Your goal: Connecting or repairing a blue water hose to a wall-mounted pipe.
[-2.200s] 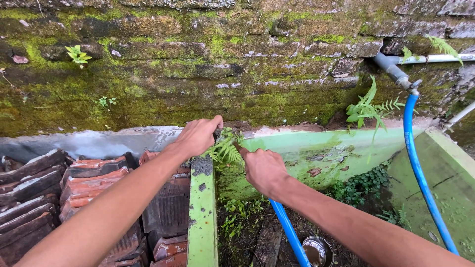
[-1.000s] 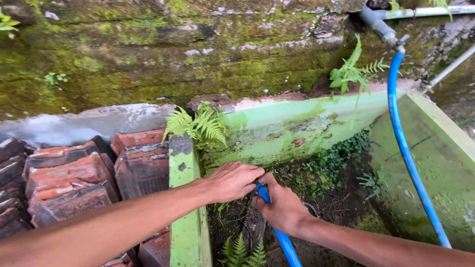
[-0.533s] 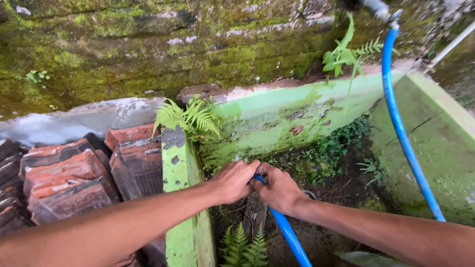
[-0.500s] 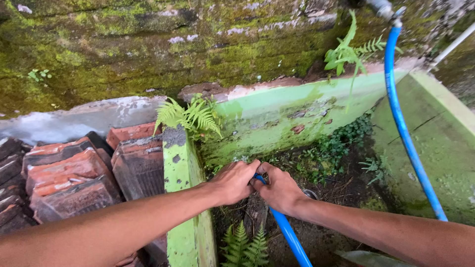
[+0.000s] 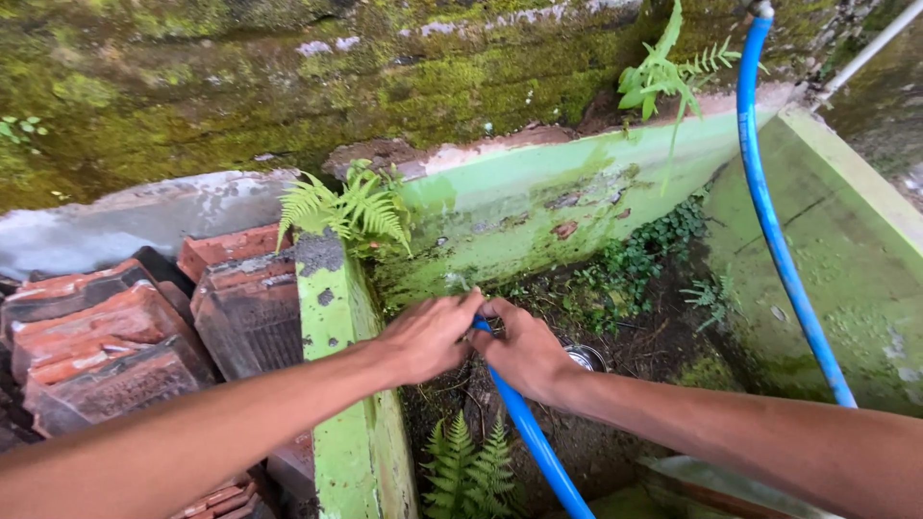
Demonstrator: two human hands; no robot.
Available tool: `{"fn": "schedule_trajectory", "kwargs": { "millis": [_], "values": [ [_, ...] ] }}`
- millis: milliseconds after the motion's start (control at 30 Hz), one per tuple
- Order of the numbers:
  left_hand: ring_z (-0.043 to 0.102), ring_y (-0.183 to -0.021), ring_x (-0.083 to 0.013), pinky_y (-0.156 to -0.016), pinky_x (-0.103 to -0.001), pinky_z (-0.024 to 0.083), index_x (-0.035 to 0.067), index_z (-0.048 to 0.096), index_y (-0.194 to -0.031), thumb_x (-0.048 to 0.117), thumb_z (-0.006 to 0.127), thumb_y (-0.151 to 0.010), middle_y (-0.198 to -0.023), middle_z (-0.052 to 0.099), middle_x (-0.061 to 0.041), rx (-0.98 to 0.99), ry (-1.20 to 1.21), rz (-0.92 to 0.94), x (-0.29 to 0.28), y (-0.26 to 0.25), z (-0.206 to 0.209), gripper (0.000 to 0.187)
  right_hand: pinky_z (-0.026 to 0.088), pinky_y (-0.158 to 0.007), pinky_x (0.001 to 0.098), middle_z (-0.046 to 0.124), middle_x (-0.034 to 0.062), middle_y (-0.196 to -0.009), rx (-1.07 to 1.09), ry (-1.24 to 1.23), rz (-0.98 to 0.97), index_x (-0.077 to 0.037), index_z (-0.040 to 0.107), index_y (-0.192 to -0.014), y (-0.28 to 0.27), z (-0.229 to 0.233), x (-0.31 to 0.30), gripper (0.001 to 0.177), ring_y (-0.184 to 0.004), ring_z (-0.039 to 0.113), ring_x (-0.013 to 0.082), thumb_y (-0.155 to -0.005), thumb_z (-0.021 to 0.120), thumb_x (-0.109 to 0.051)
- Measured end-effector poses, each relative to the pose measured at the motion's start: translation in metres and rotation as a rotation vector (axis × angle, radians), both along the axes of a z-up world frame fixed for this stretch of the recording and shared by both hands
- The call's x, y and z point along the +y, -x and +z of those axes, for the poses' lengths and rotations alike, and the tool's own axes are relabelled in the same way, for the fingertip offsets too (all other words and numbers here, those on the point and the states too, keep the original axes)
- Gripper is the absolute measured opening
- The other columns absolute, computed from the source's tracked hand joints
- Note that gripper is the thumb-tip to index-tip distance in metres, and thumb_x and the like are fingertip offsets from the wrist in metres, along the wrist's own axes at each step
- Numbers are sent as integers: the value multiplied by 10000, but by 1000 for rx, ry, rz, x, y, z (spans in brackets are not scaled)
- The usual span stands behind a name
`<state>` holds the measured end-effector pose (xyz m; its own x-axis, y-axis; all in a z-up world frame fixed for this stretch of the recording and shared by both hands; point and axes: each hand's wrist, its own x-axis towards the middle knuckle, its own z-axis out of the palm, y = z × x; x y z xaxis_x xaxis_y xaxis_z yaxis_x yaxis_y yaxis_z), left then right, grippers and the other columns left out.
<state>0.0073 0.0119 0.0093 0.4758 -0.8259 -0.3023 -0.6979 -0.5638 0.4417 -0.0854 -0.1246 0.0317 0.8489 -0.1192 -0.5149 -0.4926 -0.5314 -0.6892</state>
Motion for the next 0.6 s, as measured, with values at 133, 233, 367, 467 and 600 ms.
{"fn": "schedule_trajectory", "kwargs": {
  "millis": [133,233,367,467,600],
  "values": [
    [637,-559,-205,-402,-317,572,-34,449,-1325,-81,547,-909,-775,604,-144,11,79,13,-3,-14,4,430,414,-412,358,507,20,-576,-42,12,-2,-79,463,-1447,-9,-5,-1,503,-445,461,142,-954,522,-162],
    [629,-561,-191,-390,-305,551,-25,488,-1272,-36,583,-928,-778,597,-125,-14,88,35,-9,-25,10,358,474,-504,391,596,77,-598,-183,123,29,-71,451,-1462,-24,-8,-1,554,-483,559,173,-920,540,-142],
    [586,-583,-217,-432,-347,483,47,487,-1340,-80,461,-922,-887,627,-98,271,297,391,-22,-39,11,438,580,-634,456,701,149,-700,-260,229,-22,-43,546,-1371,-57,10,1,449,-583,692,260,-933,489,-127],
    [514,-683,-276,-509,-379,488,-45,488,-1335,47,410,-1068,-1054,607,-273,419,484,562,-36,-89,-24,293,604,-649,479,715,157,-759,-253,213,-100,-36,603,-1305,-85,21,-3,397,-626,708,273,-936,482,-121],
    [685,-948,-264,-835,-358,603,-53,559,-1220,119,478,-1033,-1170,633,-225,866,399,704,-51,-100,75,266,582,-662,416,724,151,-799,-286,209,-147,-31,639,-1278,-91,35,-12,397,-645,701,218,-901,533,-96]
  ]
}}
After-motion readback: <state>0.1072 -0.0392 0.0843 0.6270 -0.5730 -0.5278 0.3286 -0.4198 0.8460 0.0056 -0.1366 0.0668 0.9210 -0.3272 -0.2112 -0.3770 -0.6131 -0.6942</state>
